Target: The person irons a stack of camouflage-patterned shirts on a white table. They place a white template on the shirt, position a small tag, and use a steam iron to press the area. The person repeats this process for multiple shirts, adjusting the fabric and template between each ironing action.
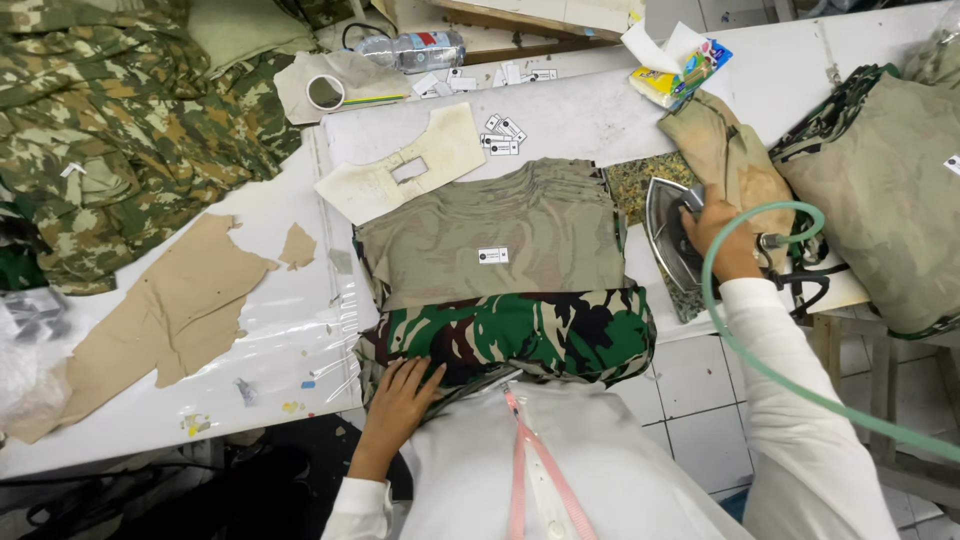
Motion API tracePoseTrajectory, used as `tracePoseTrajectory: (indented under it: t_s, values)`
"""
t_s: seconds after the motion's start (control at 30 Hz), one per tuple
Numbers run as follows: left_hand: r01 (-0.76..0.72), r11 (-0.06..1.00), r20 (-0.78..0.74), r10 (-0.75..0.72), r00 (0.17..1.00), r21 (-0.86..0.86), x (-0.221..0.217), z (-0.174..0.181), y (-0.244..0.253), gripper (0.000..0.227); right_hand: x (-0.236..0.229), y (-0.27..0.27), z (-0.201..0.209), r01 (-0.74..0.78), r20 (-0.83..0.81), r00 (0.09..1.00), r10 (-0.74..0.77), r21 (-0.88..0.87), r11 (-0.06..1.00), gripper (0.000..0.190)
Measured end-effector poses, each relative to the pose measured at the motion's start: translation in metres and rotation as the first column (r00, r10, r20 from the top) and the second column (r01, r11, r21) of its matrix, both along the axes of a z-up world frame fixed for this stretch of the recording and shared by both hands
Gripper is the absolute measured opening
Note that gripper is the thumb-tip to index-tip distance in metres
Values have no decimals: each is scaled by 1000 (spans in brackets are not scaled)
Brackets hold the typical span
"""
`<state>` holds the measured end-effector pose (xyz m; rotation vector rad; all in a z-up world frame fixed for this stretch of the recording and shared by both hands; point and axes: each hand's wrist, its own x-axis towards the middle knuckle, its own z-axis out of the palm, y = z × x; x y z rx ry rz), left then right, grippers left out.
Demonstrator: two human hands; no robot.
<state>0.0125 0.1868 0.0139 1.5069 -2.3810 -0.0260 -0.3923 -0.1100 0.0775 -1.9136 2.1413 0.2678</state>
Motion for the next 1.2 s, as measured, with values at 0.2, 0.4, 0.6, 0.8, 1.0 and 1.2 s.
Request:
tracePoseTrajectory:
  t_s: [0.2,0.4,0.6,0.8,1.0,1.2]
  values:
    - [-1,988,111,19,994,-157,-12,-25,-3,23,-30,36,-41,-425,-163,902,400,-498,756,61]
    - [-124,976,-92,108,990,-180,-20,-20,-2,2,42,157,-83,-785,107,394,913,-477,395,30]
    - [-178,982,-184,187,965,64,-18,-32,-11,16,44,166,-81,-646,378,420,825,-514,564,7]
    - [-164,829,-226,327,918,535,-29,27,-40,36,35,157,-100,-195,815,530,235,-152,969,5]
    - [-69,960,-188,123,974,271,-90,9,-69,49,76,158,-75,-210,758,608,235,-131,969,18]
    - [-150,972,113,172,979,-180,-108,-27,-84,15,80,154,-25,-397,487,690,535,-362,843,37]
